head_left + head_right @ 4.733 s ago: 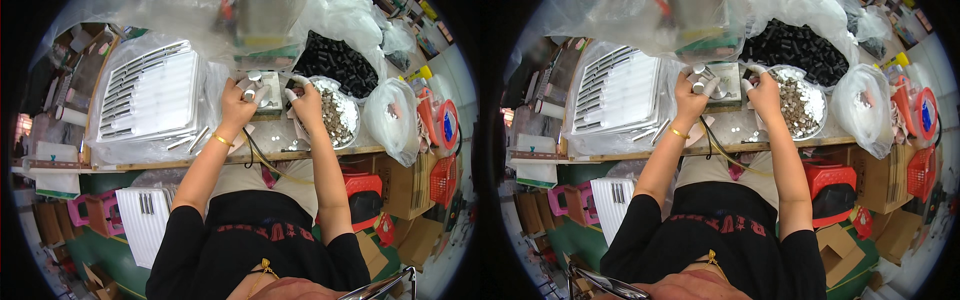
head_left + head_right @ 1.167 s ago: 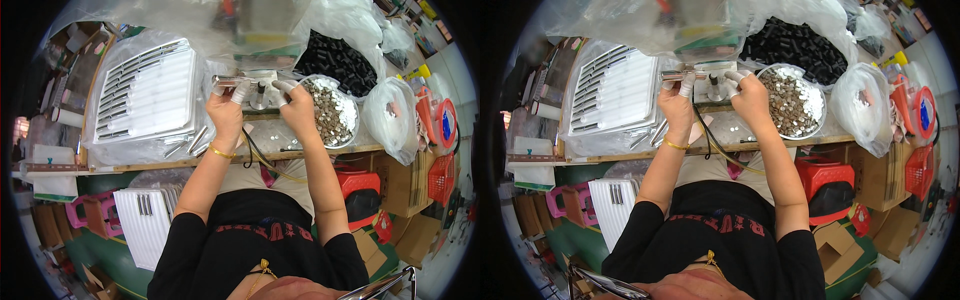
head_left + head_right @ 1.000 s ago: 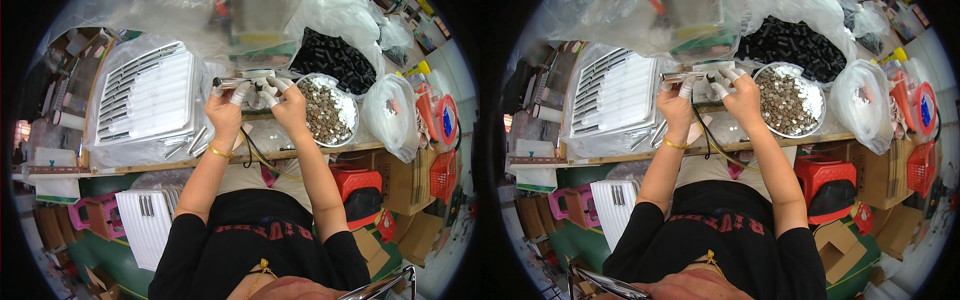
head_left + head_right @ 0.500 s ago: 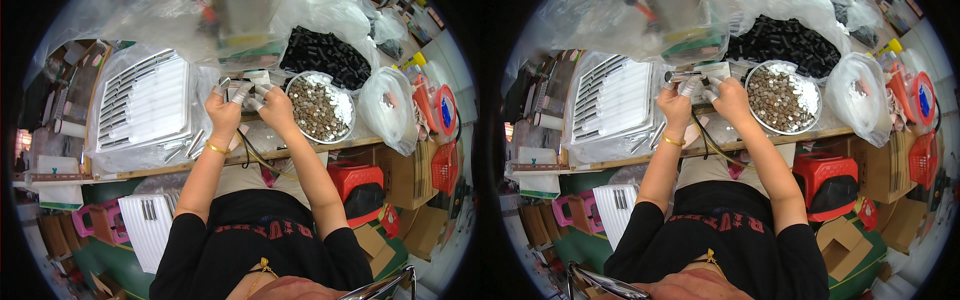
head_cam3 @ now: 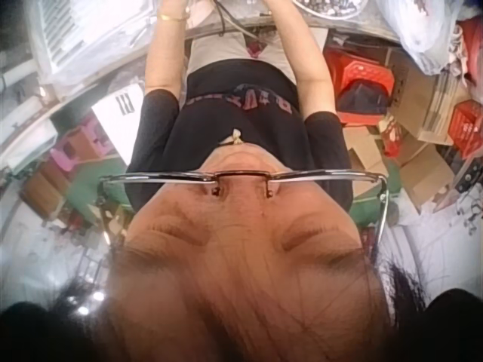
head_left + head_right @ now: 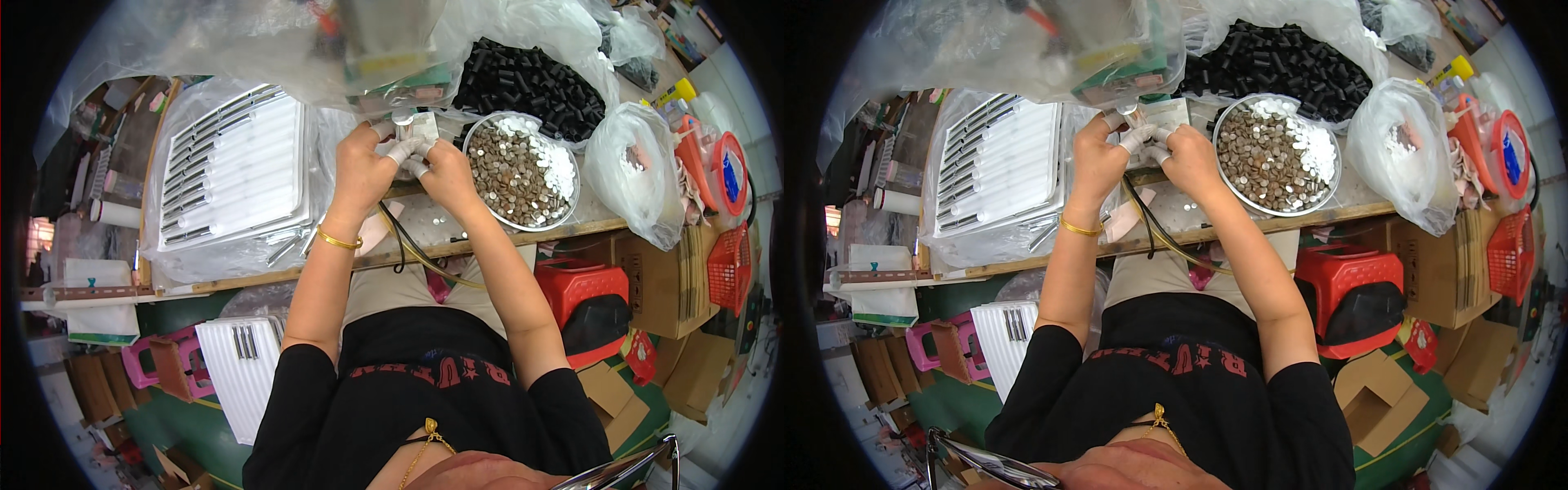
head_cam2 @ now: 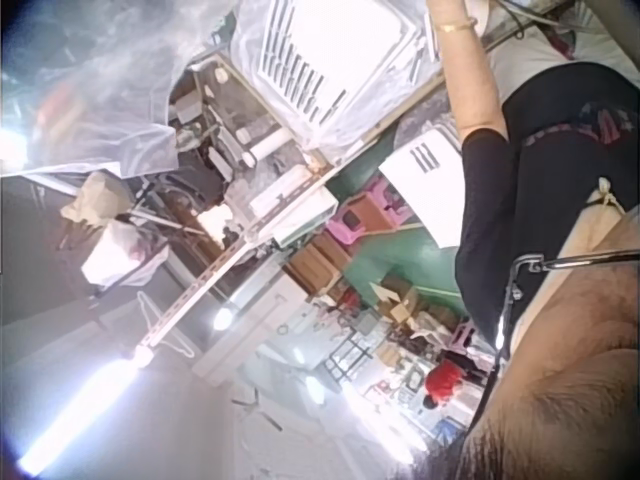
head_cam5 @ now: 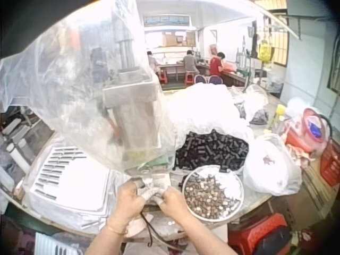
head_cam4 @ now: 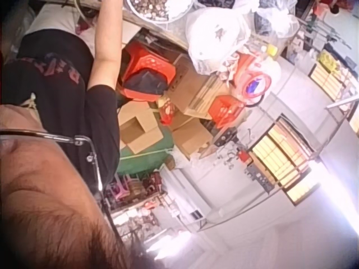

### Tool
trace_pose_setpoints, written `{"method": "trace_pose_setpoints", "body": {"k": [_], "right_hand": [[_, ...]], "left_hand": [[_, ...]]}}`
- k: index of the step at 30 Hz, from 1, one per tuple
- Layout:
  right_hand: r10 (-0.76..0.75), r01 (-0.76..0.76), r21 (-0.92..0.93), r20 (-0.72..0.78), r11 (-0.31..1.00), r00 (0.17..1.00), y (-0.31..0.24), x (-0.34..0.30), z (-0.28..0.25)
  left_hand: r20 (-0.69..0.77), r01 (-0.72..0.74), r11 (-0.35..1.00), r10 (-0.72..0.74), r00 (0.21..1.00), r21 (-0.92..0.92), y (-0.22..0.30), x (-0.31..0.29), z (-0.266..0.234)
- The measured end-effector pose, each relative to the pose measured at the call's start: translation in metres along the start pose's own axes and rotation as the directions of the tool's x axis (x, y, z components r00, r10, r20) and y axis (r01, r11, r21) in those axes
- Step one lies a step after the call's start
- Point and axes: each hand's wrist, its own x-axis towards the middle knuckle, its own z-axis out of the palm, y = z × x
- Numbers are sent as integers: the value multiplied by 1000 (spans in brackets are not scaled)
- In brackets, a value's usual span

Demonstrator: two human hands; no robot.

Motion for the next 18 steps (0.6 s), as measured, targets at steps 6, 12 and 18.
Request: {"method": "trace_pose_setpoints", "body": {"k": [6, 12, 18], "right_hand": [[53, -55, 56, 41, 997, 998, 0, -3, -6], [216, -216, -16, -11, 976, 976, 6, -15, -28], [188, -187, 15, -58, 982, 981, 10, -27, -28]], "left_hand": [[92, 266, 937, -251, 964, -227, -10, -9, 6], [8, 43, 999, -43, 999, 24, -50, -4, 26], [91, 246, 933, -229, 969, -262, -80, 17, 36]]}}
